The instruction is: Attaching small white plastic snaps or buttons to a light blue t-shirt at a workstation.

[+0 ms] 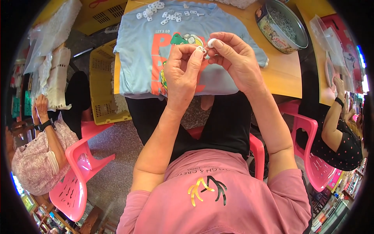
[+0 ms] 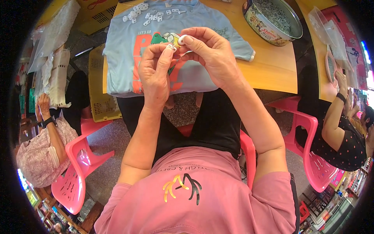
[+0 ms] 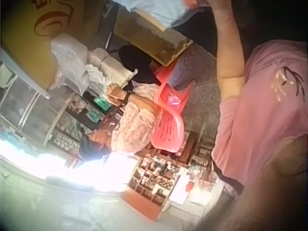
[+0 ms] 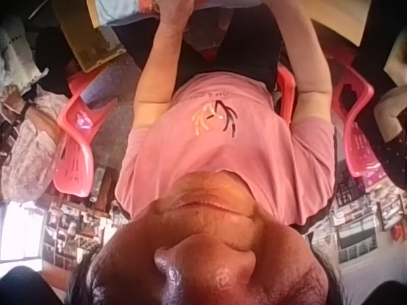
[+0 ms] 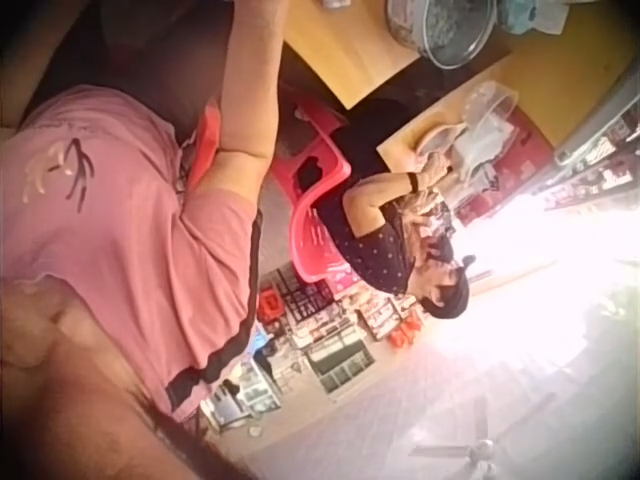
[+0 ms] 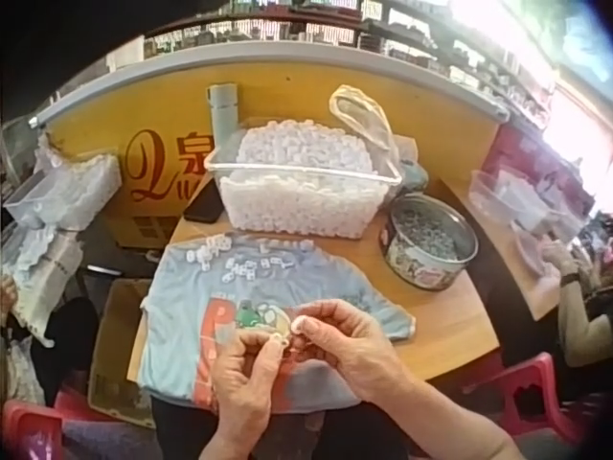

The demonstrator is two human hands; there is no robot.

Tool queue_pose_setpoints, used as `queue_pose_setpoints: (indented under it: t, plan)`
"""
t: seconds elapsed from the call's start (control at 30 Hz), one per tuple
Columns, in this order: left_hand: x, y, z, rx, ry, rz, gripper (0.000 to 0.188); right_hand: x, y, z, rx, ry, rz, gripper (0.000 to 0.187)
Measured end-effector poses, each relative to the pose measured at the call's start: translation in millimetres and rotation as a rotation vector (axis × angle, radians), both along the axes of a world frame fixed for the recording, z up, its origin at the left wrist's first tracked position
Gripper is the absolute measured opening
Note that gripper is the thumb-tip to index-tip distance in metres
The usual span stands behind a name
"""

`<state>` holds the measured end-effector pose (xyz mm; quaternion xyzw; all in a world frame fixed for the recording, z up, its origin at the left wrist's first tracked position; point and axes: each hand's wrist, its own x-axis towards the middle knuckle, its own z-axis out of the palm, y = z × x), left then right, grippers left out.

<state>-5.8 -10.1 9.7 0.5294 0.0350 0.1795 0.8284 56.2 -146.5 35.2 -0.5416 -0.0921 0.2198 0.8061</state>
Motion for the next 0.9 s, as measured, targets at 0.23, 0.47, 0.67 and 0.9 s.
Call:
queue_pose_setpoints:
  t: [0.23, 0.47, 0.67, 0.9]
  plan:
    - [2.1, 2.9, -9.3, -0.002, -0.012, 0.005, 0.007, -9.7, 4.3, -3.6, -0.115, -0.011, -0.107, 0.022]
    - [0.9, 0.4, -3.9, 0.01, 0.005, -0.009, 0.008, -7.4, -2.5, -0.7, -0.094, -0.012, -0.045, 0.027]
    - [0.8, 0.3, -7.2, 0.136, 0.01, -0.007, 0.007, -8.6, 0.6, 3.6, -0.077, -0.078, -0.063, 0.03]
    - [1.6, -2.5, -4.8, 0.116, -0.006, 0.01, 0.007, -12.6, 3.5, 4.9, -0.26, -0.263, -0.129, 0.027]
